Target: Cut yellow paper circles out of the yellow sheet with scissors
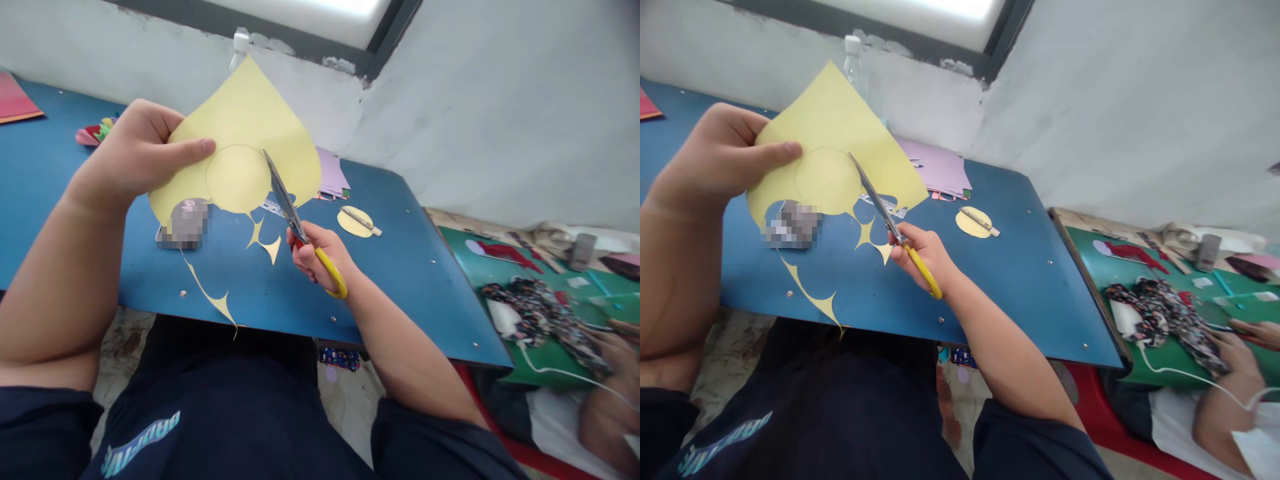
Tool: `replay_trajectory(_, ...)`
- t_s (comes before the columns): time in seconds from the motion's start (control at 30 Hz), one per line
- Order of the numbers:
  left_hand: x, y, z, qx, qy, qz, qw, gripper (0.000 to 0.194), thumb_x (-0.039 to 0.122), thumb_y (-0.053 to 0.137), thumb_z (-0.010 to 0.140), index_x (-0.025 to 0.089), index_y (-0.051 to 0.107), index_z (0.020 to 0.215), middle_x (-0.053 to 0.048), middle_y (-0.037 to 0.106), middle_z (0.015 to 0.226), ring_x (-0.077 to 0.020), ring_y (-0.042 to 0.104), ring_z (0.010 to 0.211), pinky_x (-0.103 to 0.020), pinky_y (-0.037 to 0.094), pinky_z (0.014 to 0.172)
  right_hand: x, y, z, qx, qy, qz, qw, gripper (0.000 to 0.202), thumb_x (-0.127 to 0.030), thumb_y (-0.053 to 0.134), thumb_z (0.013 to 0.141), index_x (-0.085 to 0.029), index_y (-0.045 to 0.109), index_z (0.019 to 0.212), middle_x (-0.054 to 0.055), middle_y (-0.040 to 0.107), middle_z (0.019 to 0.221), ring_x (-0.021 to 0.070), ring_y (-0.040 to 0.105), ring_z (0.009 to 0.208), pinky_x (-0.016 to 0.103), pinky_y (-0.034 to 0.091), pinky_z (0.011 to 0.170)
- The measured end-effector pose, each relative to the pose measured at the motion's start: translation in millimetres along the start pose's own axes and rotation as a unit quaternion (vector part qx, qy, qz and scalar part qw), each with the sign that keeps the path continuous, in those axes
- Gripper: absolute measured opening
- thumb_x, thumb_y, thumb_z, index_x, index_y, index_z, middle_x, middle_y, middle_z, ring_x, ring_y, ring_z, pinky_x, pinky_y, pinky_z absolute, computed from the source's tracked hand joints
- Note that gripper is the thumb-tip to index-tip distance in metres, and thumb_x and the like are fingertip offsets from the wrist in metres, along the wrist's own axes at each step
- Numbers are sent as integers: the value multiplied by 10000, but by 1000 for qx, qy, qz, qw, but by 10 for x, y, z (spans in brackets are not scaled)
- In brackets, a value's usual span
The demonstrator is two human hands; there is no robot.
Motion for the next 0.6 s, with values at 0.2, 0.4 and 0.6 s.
replay_trajectory(0.2,57,16,-1,-42,8,42,998,740,738,954,807,29,745,776,27,650,725,-417,926,977,-849,579,918,1,-8,4,-2,0,-4,1000,900,-1113,784,962,-227,714,1103,-3,614,794,133,485,701,283,392,586)
replay_trajectory(0.4,26,6,36,-42,22,64,997,775,793,934,805,50,724,754,39,635,725,-273,882,827,-734,618,862,-2,-10,7,0,4,-14,1000,920,-1131,783,941,-225,715,1088,6,627,817,134,484,713,288,390,595)
replay_trajectory(0.6,65,21,22,-54,60,47,996,840,876,971,791,94,680,687,48,608,682,-8,551,593,-498,613,766,-18,-10,13,-2,12,-23,1000,933,-1146,778,925,-228,713,1077,12,634,816,144,497,726,290,395,599)
Point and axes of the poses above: each hand's wrist, its own z-axis towards the middle knuckle, its own y-axis out of the palm, x = y × z, the point moved 5 cm from there along z, towards the middle knuckle
